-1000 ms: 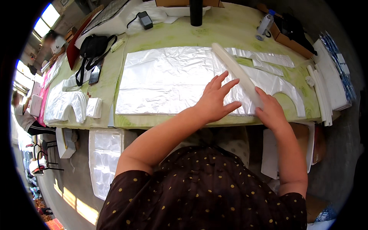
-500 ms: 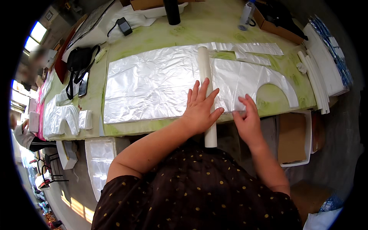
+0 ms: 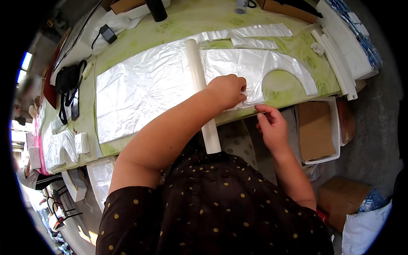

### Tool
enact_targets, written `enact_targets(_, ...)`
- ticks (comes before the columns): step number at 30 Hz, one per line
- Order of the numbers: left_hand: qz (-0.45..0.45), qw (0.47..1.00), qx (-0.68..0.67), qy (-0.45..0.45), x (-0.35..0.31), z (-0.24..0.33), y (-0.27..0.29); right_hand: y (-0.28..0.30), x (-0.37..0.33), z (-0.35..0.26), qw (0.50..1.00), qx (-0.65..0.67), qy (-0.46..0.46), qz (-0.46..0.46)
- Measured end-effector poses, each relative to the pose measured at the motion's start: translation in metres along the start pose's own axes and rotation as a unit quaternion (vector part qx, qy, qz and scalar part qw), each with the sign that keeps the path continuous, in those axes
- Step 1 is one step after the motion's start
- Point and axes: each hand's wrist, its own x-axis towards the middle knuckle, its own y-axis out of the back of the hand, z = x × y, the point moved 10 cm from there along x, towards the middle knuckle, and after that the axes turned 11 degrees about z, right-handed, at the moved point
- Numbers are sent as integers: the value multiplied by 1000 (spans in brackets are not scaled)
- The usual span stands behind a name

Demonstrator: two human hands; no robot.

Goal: The person repeatedly tears off small pieces of clear plastic film from a roll, folds them, and places them on a table. The workspace contains other plastic-wrapped items and packaging materials.

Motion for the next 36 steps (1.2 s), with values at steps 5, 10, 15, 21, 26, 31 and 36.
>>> enact_targets(5,19,997,-38,70,7,-18,15,12,2,-13,993,-2,117,7)
enact_targets(10,52,964,-199,166,-8,-42,25,-28,24,-65,962,-155,210,-80)
enact_targets(15,53,959,-216,177,-14,-26,34,-20,156,-48,880,-403,249,40)
enact_targets(21,158,891,-387,175,1,-28,54,-16,151,-117,872,-369,312,78)
enact_targets(26,144,776,-578,206,45,4,59,-57,107,-112,863,-360,353,-24)
enact_targets(31,193,734,-614,217,33,-26,77,2,159,-76,911,-345,221,38)
enact_targets(36,289,681,-651,170,-50,-96,159,134,204,-21,980,-66,-69,172)
